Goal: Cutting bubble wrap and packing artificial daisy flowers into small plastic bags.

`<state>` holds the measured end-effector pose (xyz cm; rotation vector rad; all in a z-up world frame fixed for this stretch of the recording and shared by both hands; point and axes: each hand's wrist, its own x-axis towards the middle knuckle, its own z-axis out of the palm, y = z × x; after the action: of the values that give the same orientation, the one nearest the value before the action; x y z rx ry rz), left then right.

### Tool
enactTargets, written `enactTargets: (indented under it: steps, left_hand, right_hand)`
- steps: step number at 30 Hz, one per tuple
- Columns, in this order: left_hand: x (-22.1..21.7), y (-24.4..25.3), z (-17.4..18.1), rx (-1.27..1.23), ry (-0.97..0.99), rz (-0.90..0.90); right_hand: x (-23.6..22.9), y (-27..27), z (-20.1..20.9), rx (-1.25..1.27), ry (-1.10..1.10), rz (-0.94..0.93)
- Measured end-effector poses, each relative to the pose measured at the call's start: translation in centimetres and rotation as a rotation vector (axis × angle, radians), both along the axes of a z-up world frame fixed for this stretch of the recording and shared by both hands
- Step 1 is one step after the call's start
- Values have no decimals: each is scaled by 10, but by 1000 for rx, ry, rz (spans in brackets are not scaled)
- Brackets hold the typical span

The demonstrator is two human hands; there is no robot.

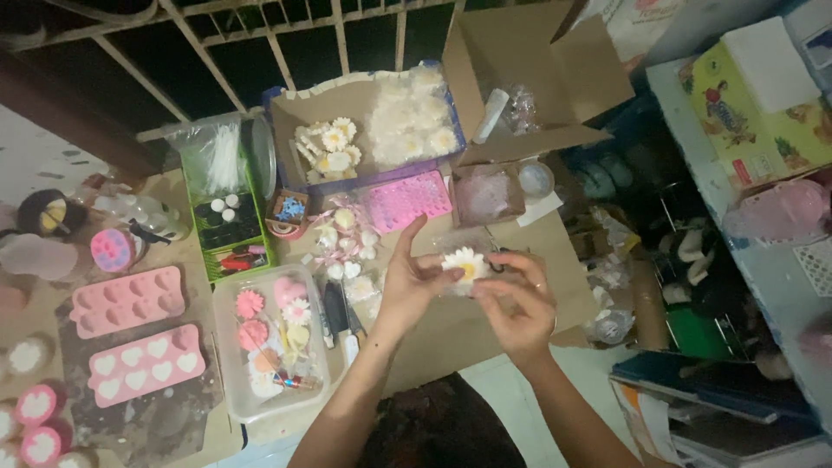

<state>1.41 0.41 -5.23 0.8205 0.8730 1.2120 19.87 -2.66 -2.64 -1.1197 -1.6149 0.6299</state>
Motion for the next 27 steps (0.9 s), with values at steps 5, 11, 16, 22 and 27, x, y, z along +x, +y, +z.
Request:
enactTargets:
  steps: [5, 11, 16, 22, 27]
  left_hand:
    - [8, -9, 27, 8, 28, -27]
    - [14, -20, 41, 51, 153, -23]
    - [22, -31, 46, 72, 284, -20]
    - [29, -43, 41, 55, 286, -43]
    - [22, -45, 21, 4, 48, -139]
  right_hand:
    - [-4, 7, 6, -29, 133, -25]
    - [4, 1, 2, -45, 131, -12]
    - [8, -7, 0, -208, 406, -67]
    - [32, -9, -4, -893, 714, -95]
    - [25, -10, 6, -737, 800, -10]
